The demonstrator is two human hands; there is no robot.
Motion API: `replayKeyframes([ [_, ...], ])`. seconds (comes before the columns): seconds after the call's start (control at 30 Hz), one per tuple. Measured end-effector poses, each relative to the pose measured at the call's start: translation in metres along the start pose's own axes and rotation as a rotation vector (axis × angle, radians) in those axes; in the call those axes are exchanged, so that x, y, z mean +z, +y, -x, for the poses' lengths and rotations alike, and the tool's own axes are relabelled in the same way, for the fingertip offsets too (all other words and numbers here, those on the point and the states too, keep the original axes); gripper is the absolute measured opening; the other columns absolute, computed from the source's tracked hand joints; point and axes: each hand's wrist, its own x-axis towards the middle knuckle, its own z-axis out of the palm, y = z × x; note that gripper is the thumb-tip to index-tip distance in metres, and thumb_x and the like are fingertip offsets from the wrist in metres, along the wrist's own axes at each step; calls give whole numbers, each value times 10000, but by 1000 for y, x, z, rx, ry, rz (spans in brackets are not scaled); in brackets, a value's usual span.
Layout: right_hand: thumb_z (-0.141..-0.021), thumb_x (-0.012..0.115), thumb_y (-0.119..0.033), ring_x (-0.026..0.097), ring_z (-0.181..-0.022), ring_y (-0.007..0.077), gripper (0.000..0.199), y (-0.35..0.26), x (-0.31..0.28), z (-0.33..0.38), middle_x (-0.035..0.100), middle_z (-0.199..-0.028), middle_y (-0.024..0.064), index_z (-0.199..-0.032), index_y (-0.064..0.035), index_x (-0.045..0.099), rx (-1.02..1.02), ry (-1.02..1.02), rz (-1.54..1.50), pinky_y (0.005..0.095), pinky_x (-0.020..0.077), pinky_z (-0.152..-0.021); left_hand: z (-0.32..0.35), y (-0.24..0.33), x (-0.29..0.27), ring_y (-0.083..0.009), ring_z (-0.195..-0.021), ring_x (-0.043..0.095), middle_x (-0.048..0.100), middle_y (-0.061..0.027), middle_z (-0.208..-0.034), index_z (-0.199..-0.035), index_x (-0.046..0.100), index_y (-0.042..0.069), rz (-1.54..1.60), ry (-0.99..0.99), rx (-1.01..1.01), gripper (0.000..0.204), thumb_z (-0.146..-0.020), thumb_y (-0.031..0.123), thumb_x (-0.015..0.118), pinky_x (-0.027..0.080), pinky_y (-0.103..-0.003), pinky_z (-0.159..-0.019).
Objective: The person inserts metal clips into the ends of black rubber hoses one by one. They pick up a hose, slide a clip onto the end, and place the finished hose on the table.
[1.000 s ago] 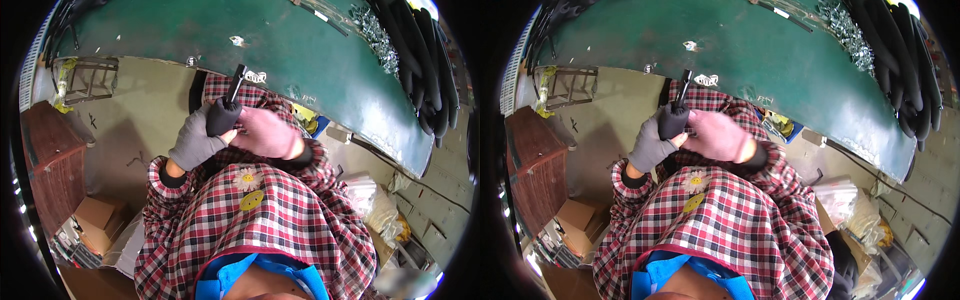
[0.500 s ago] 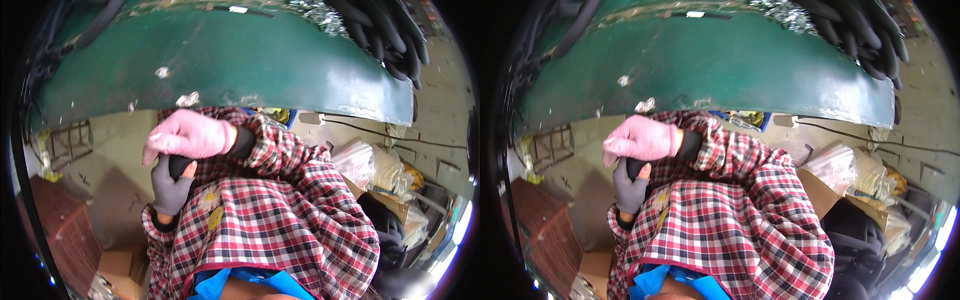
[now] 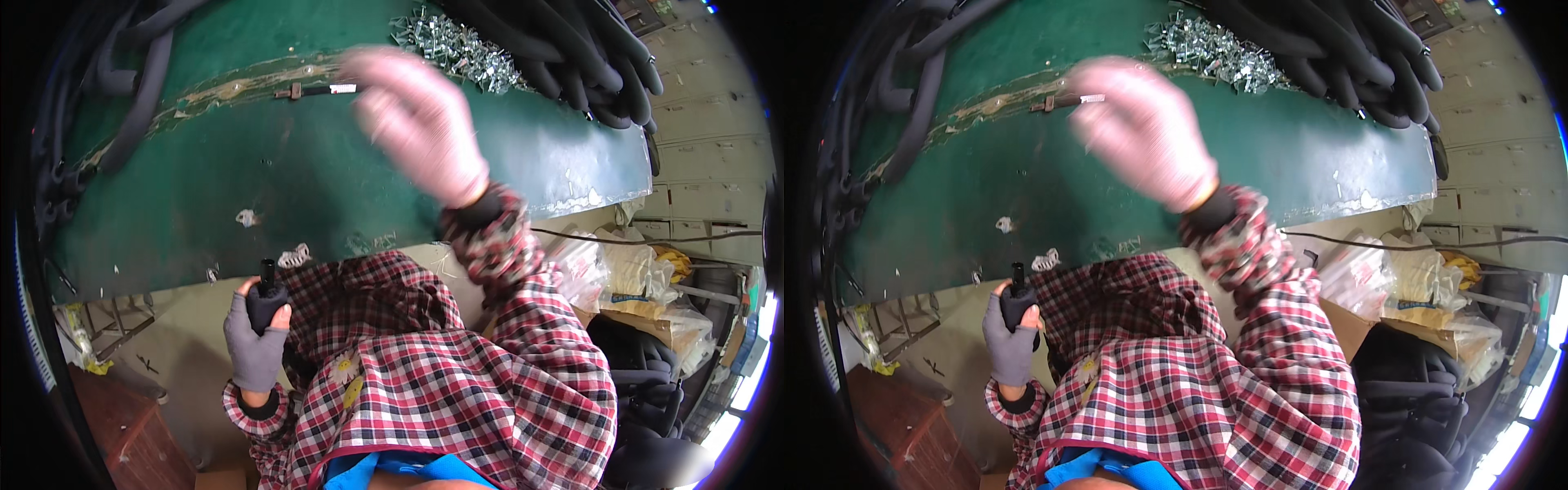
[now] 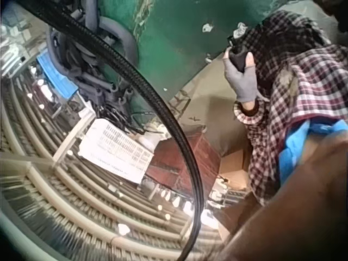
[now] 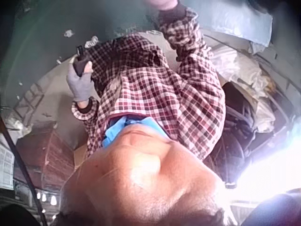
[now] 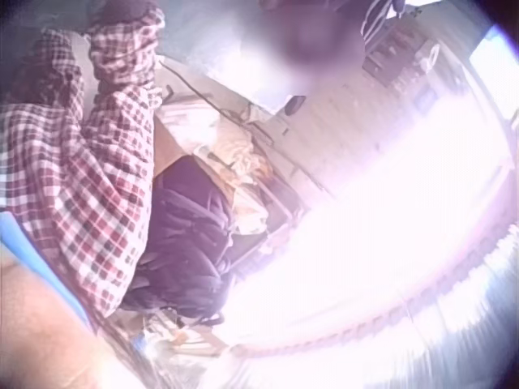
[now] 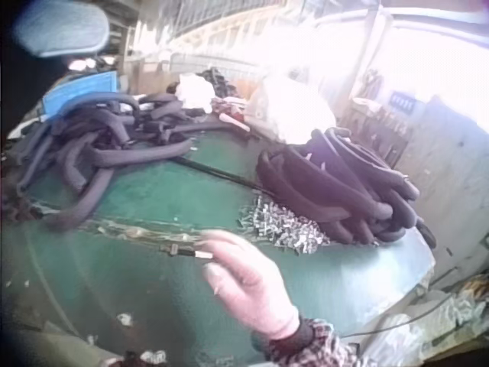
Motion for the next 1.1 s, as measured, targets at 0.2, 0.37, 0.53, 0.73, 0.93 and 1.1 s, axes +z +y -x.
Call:
replayKeyframes([
  [0.2, -834, 691, -519, 460, -1315, 343, 539, 108, -92, -1, 567, -1335, 114, -1206, -132, 647, -72, -258, 1399, 535, 376, -1055, 2, -2, 4, -146, -843, 602, 637, -74, -966, -1273, 575, 29, -61, 4, 49, 453, -867, 97, 764, 522, -297, -780],
  [0.37, -873, 668, -471, 466, -1330, 375, 493, 77, -102, 57, 542, -1405, 113, -1221, -123, 657, -59, -441, 1007, 527, 391, -1079, 9, -13, 3, -155, -854, 601, 633, -93, -973, -1270, 569, 1, -56, 39, 15, 474, -858, 111, 776, 522, -304, -787],
  [0.53, -847, 713, -263, 491, -1333, 373, 384, 68, -144, 87, 579, -1389, 132, -1173, -62, 689, 79, -394, 785, 476, 406, -1107, 0, 1, 4, -171, -941, 628, 649, -103, -1046, -1339, 543, 10, -157, -18, 46, 606, -794, 42, 805, 526, -325, -873],
  [0.73, -930, 638, -67, 679, -1103, 248, 161, 89, -157, 99, 692, -1245, 112, -1056, -20, 726, 352, 198, 489, 308, 522, -948, -5, -3, 14, -122, -977, 572, 596, -85, -1224, -1446, 485, 31, -189, -15, 210, 640, -849, -26, 710, 516, -276, -869],
  [0.93, -885, 663, -72, 675, -1009, 281, 185, 83, -145, 74, 698, -1165, 81, -1055, -80, 735, 165, 131, 790, 346, 538, -891, -9, -14, 13, -119, -912, 586, 602, -70, -1115, -1426, 488, 16, -209, -4, 189, 604, -867, 2, 715, 521, -263, -822],
  [1.1, -825, 701, -127, 653, -989, 305, 221, 104, -98, 24, 691, -1058, 64, -1044, -94, 721, 1, -133, 810, 408, 536, -866, -15, 9, 22, -98, -837, 571, 583, -50, -1052, -1411, 494, 10, -83, -29, 16, 592, -868, 17, 728, 521, -251, -742],
])
